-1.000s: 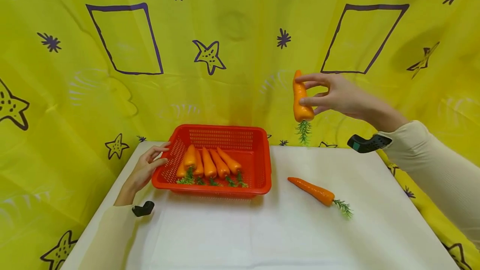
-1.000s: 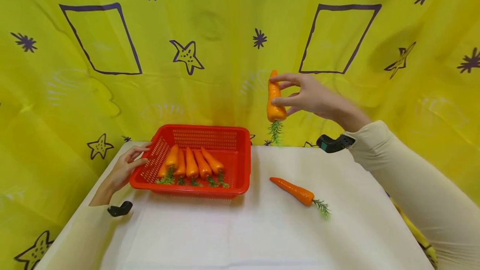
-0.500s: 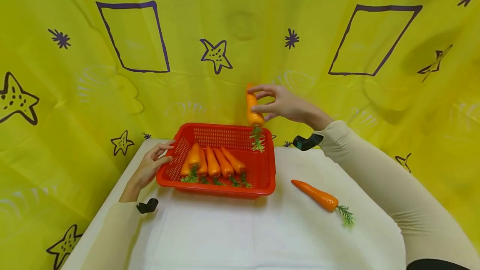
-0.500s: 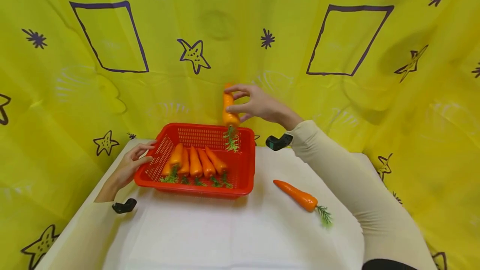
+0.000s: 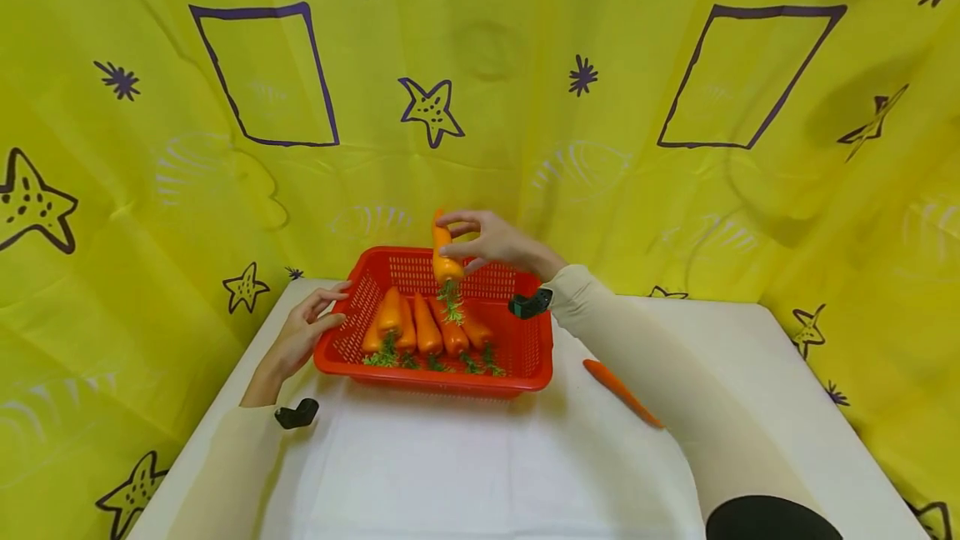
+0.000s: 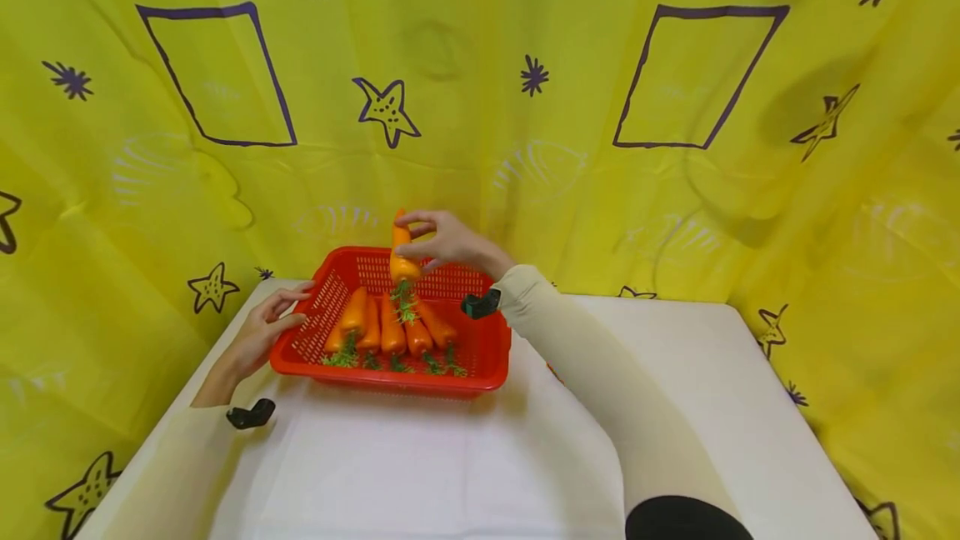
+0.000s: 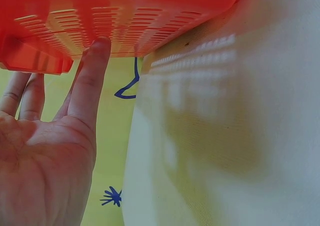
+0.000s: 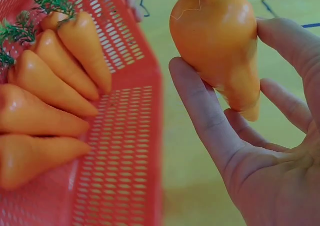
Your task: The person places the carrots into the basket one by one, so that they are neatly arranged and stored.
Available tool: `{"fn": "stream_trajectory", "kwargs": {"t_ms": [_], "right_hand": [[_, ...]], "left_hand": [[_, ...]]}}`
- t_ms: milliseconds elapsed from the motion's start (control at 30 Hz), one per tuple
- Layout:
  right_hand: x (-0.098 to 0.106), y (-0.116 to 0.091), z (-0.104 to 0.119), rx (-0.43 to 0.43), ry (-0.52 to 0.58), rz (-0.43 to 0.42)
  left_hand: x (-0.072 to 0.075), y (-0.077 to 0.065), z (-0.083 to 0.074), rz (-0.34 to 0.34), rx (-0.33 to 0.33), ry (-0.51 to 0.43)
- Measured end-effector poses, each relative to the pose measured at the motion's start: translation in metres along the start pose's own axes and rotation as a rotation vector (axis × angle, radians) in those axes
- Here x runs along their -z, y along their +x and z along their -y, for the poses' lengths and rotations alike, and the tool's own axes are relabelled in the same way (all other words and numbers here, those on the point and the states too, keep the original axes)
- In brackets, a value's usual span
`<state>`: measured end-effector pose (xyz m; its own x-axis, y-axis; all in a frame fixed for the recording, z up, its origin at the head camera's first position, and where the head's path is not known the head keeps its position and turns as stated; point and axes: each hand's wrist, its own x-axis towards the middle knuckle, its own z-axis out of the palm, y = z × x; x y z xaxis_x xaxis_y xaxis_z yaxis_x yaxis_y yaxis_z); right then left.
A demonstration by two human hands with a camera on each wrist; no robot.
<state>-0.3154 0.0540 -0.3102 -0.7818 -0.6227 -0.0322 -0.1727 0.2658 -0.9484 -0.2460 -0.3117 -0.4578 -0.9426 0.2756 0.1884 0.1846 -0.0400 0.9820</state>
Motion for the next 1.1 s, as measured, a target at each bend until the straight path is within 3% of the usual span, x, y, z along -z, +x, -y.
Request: {"fn": "stream_trajectory", "kwargs": {"t_ms": [267, 600, 1100], "right_hand": [[-0.029, 0.030, -0.034, -0.037, -0.007, 0.055], [-0.059, 0.051, -0.070, -0.110, 0.029, 0.132], [-0.070, 0.064, -0.081, -0.230, -0.054, 0.188]], "left_hand": [[0.002, 0.000, 0.002, 0.002, -0.011, -0.022], [0.001, 0.000, 0.001, -0.003, 0.003, -0.015], [0.000, 0.001, 0.002, 0.008, -0.017, -0.044]]}}
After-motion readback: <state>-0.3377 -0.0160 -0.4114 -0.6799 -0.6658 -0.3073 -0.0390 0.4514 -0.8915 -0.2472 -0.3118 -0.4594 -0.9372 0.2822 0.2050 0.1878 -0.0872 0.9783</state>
